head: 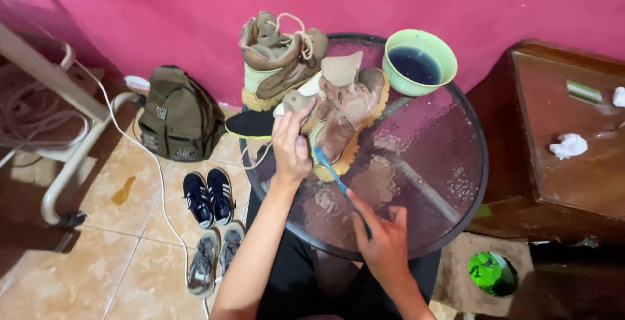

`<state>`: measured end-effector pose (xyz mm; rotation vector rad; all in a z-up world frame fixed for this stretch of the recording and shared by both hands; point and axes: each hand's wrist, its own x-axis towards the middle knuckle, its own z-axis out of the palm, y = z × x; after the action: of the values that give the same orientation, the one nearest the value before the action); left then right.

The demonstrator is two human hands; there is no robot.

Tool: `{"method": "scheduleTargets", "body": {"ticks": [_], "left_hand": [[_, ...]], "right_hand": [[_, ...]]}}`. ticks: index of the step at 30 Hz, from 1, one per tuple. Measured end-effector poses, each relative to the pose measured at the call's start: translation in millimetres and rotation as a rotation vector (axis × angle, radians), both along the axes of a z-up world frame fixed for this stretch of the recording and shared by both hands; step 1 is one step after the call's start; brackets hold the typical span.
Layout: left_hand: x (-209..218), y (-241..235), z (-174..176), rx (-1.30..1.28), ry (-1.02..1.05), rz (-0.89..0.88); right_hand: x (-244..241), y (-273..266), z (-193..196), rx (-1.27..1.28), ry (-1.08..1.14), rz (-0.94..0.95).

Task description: The person scrubs a brown hiking boot with a blue toothbrush, repeatedly dipping the brush into a bowl of dark liquid on a glass table. The person holds the boot steady with one hand while scrubbing different areas of the upper and sole.

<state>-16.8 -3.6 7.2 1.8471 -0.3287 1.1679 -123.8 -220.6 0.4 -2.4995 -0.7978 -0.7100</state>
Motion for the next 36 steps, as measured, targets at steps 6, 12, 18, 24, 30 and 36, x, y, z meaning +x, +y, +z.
{"method": "scheduleTargets", "body": {"ticks": [6,12,18,24,30,36], "left_hand": [[1.9,2.9,-4.6,-0.046,0.011,0.002],[-2.9,0.5,2.1,0.018,0.006,-0.004],[-1.2,1.2,-2.6,-0.026,0.014,0.016],[-4.6,0.6,5.5,-0.022,0.008,0.035],[-1.0,1.2,-0.4,-0.012,0.016,0.053],[4.4,1.9,-5.6,0.017,0.003,0.128]], "right_hand": [[-13.6,-7.9,-7.1,-0.023,-0.004,-0.006],[1.7,-10.5,-1.9,0.000,0.026,-0.087],[-11.1,-11.4,-30.9,0.037,0.124,-0.032],[23.5,-32.0,-33.1,0.166,0.289,-0.207],[14.8,-36.1,-51.9,0.218,0.298,-0.194],[-11.8,-18.7,-11.8,0.068,0.191,0.027]]}}
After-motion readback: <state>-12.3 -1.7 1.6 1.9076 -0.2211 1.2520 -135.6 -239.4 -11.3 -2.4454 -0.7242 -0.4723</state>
